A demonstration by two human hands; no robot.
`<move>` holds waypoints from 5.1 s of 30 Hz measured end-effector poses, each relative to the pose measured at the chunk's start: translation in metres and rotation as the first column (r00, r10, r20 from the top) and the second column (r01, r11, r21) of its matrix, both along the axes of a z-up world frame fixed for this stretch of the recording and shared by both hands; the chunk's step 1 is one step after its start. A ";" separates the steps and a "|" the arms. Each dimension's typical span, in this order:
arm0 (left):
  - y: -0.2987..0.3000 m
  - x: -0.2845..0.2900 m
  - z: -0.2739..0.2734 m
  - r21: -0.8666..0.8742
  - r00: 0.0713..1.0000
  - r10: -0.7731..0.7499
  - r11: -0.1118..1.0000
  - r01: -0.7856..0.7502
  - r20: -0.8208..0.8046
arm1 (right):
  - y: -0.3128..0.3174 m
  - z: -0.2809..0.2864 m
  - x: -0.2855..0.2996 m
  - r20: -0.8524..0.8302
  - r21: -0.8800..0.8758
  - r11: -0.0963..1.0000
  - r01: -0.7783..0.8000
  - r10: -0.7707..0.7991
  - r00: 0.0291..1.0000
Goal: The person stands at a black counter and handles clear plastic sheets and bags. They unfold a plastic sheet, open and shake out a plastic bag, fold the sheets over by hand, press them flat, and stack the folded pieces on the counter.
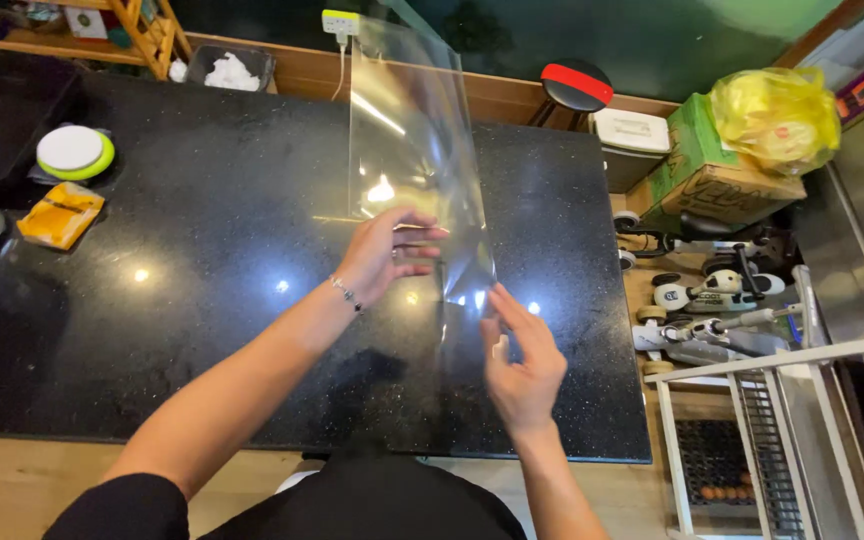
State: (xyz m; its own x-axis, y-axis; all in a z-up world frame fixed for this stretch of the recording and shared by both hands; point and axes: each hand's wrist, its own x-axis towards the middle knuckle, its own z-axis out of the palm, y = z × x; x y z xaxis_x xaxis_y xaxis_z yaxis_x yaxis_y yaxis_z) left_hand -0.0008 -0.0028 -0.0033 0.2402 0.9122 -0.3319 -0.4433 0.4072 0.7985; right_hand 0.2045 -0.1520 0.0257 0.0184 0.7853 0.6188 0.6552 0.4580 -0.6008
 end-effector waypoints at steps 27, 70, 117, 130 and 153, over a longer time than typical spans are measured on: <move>-0.025 0.057 -0.051 0.365 0.987 -0.105 0.920 0.143 -0.122 | 0.037 0.017 0.002 0.152 -0.034 0.960 0.279 -0.271 0.950; -0.040 0.076 -0.088 0.432 0.981 -0.071 0.902 -0.013 0.178 | 0.058 0.011 0.007 0.354 0.034 0.990 -0.136 0.115 0.928; -0.032 0.056 -0.062 0.489 0.956 -0.243 0.861 0.135 0.163 | 0.053 0.046 0.004 0.435 0.102 0.983 -0.152 0.093 0.896; -0.046 0.052 -0.068 0.432 0.996 0.039 0.899 -0.068 0.076 | 0.126 0.079 0.011 0.361 -0.574 0.736 -0.359 0.620 0.696; -0.048 0.048 -0.072 0.268 0.989 -0.009 0.963 -0.031 0.149 | 0.110 0.076 -0.013 0.247 -0.831 0.550 -0.077 0.490 0.836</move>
